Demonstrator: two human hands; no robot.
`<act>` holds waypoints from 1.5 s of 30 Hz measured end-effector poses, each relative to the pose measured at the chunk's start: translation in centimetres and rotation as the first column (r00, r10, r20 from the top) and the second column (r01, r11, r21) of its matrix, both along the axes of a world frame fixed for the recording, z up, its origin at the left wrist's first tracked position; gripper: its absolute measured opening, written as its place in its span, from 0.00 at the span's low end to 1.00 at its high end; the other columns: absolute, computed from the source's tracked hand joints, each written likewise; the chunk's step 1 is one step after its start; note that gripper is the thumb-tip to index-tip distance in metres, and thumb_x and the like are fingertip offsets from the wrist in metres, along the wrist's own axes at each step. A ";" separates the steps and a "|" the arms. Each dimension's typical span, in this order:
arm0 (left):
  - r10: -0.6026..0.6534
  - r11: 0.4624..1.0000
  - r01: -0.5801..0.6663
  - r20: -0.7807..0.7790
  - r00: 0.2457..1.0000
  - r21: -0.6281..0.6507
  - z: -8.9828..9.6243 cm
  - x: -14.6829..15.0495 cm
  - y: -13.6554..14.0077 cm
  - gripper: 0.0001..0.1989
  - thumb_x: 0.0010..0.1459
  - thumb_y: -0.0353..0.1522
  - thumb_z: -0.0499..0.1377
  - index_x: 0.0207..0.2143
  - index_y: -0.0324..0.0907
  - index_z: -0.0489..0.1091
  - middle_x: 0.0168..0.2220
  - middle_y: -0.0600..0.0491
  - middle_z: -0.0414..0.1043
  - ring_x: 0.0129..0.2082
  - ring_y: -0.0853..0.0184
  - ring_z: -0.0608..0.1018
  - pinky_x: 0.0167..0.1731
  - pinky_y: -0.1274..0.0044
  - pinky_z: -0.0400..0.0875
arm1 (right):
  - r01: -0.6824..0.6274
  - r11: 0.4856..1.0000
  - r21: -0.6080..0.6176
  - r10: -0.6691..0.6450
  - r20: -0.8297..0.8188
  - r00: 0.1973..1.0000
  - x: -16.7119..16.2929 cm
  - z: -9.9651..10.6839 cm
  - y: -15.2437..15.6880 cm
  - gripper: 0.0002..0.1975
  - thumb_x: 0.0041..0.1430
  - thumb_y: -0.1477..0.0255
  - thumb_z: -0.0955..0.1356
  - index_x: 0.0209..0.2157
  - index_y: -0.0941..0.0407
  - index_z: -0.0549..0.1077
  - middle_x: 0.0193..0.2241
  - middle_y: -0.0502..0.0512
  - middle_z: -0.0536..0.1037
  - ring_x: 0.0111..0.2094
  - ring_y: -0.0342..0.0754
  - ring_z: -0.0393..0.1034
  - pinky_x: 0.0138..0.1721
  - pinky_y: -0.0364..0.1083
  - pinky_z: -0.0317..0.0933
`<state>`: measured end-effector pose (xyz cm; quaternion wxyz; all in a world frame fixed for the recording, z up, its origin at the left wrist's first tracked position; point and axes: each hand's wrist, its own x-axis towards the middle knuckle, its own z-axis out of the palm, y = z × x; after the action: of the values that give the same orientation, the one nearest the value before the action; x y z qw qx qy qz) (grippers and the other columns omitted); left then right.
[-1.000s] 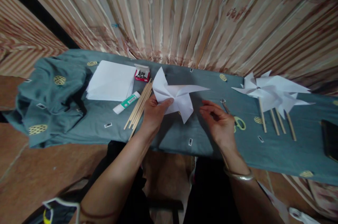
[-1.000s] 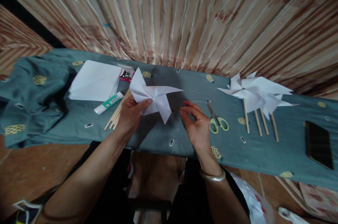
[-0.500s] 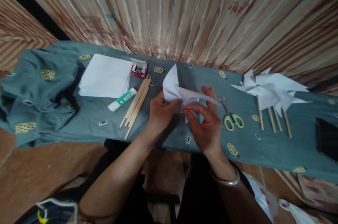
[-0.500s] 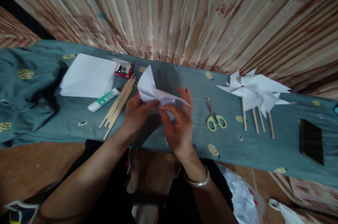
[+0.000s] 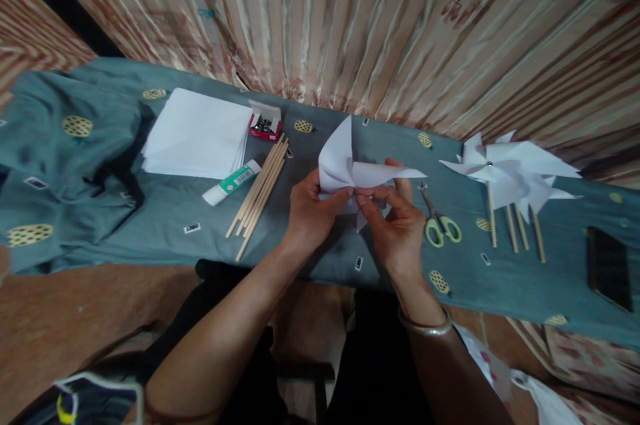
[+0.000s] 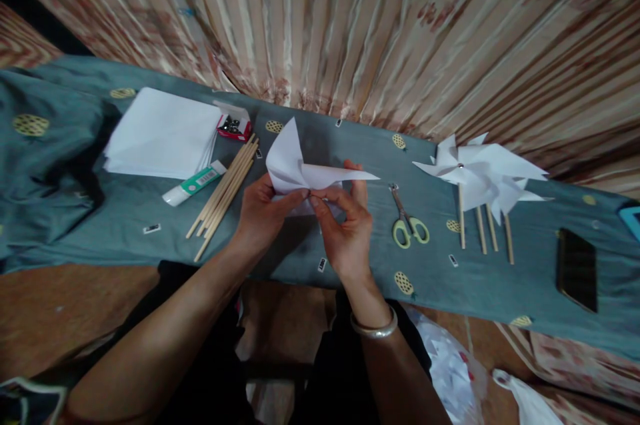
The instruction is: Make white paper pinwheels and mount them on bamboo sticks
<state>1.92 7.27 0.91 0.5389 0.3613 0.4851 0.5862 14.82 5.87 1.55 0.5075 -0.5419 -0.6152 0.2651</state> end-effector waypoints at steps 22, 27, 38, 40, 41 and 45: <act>0.011 1.000 -0.010 -0.010 1.000 0.019 0.4 0.1 -1.0 0.07 0.44 0.29 0.66 0.30 0.38 0.76 0.26 0.57 0.76 0.26 0.70 0.73 0.30 0.79 0.68 | -0.027 1.000 -0.005 0.027 -0.001 1.000 0.3 0.1 -1.0 0.02 0.57 0.70 0.71 0.33 0.50 0.78 0.55 0.53 0.70 0.61 0.53 0.61 0.61 0.57 0.55; 0.012 0.999 -0.009 -0.082 0.997 0.033 0.3 0.1 -1.2 0.07 0.46 0.29 0.65 0.31 0.38 0.77 0.27 0.55 0.77 0.27 0.68 0.75 0.30 0.78 0.69 | -0.031 0.999 -0.031 0.031 -0.020 0.999 0.1 0.2 -1.0 0.01 0.57 0.69 0.70 0.32 0.50 0.77 0.51 0.53 0.72 0.59 0.53 0.62 0.60 0.57 0.58; 0.001 0.994 0.018 -0.176 0.984 0.107 1.3 -0.2 -1.5 0.06 0.46 0.27 0.66 0.30 0.41 0.78 0.33 0.53 0.80 0.35 0.62 0.80 0.38 0.73 0.72 | -0.053 0.996 -0.074 0.040 -0.165 0.985 0.3 -1.0 -0.5 0.01 0.56 0.69 0.71 0.31 0.51 0.77 0.42 0.52 0.74 0.52 0.51 0.68 0.60 0.58 0.57; -0.006 0.994 0.025 -0.173 0.985 0.107 1.4 -0.2 -1.5 0.07 0.46 0.27 0.66 0.31 0.41 0.78 0.32 0.53 0.80 0.34 0.62 0.80 0.37 0.74 0.72 | -0.049 0.995 -0.091 0.031 -0.189 0.981 0.3 -1.2 -0.5 0.02 0.55 0.69 0.71 0.32 0.51 0.77 0.42 0.52 0.74 0.51 0.51 0.68 0.60 0.58 0.58; -0.008 0.994 0.026 -0.169 0.986 0.105 1.3 -0.2 -1.5 0.08 0.46 0.27 0.66 0.32 0.41 0.78 0.32 0.54 0.80 0.33 0.63 0.80 0.37 0.74 0.72 | -0.046 0.994 -0.100 0.026 -0.196 0.980 0.3 -1.2 -0.5 0.02 0.55 0.69 0.72 0.32 0.51 0.77 0.42 0.52 0.74 0.52 0.51 0.68 0.60 0.58 0.58; -0.019 0.995 0.034 -0.157 0.987 0.095 0.9 -0.2 -1.4 0.10 0.47 0.28 0.66 0.35 0.40 0.78 0.31 0.54 0.80 0.32 0.64 0.79 0.34 0.75 0.72 | -0.030 0.994 -0.103 0.009 -0.199 0.980 0.4 -1.6 -0.3 0.03 0.54 0.68 0.72 0.32 0.51 0.77 0.44 0.52 0.75 0.52 0.51 0.68 0.60 0.58 0.58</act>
<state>1.74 5.83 1.79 0.4889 0.4380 0.4920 0.5719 15.27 5.54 -0.09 0.5343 -0.5326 -0.5521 0.3550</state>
